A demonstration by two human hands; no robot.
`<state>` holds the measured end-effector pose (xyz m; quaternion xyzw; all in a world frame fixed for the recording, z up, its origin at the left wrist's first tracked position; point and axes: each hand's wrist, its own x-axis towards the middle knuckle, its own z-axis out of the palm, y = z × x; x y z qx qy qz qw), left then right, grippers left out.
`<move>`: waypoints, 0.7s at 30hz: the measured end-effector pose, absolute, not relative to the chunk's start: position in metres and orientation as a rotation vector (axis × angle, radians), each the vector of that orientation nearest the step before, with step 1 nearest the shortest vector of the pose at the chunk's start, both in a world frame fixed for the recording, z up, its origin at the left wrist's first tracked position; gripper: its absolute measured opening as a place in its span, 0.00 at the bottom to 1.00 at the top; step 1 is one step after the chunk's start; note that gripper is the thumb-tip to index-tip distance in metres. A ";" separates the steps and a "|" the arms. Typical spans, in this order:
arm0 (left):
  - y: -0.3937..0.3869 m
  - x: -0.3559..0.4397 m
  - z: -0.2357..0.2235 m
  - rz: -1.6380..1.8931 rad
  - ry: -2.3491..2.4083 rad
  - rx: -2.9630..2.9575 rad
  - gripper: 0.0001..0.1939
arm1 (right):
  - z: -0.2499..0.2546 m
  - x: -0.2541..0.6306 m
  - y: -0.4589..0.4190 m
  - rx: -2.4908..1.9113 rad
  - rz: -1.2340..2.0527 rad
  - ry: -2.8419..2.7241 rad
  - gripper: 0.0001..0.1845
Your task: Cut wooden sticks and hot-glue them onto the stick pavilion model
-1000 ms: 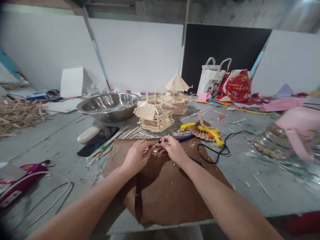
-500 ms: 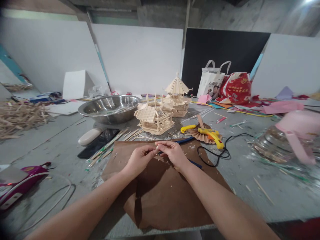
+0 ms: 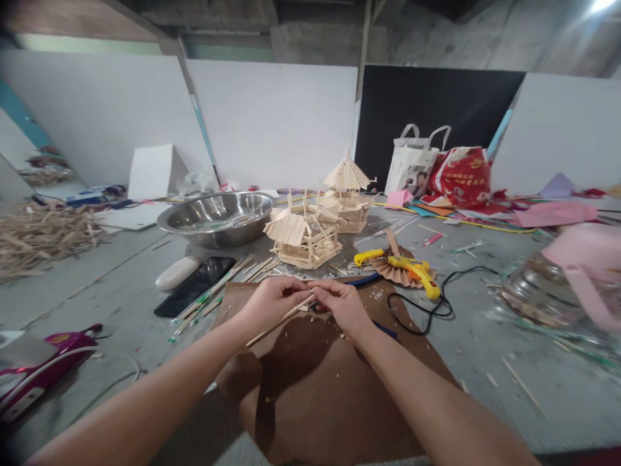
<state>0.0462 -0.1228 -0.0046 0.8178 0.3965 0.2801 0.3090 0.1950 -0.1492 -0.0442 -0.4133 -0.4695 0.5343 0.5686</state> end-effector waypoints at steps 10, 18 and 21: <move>-0.091 0.033 0.031 0.822 1.226 2.232 0.11 | -0.027 0.241 -0.138 -1.373 0.567 -1.385 0.19; -0.032 -0.013 0.027 1.100 1.306 1.573 0.11 | -0.051 0.370 -0.130 -2.568 0.062 -1.448 0.16; -0.020 -0.019 0.023 1.047 1.303 1.505 0.11 | -0.068 0.385 -0.126 -2.583 0.181 -1.398 0.17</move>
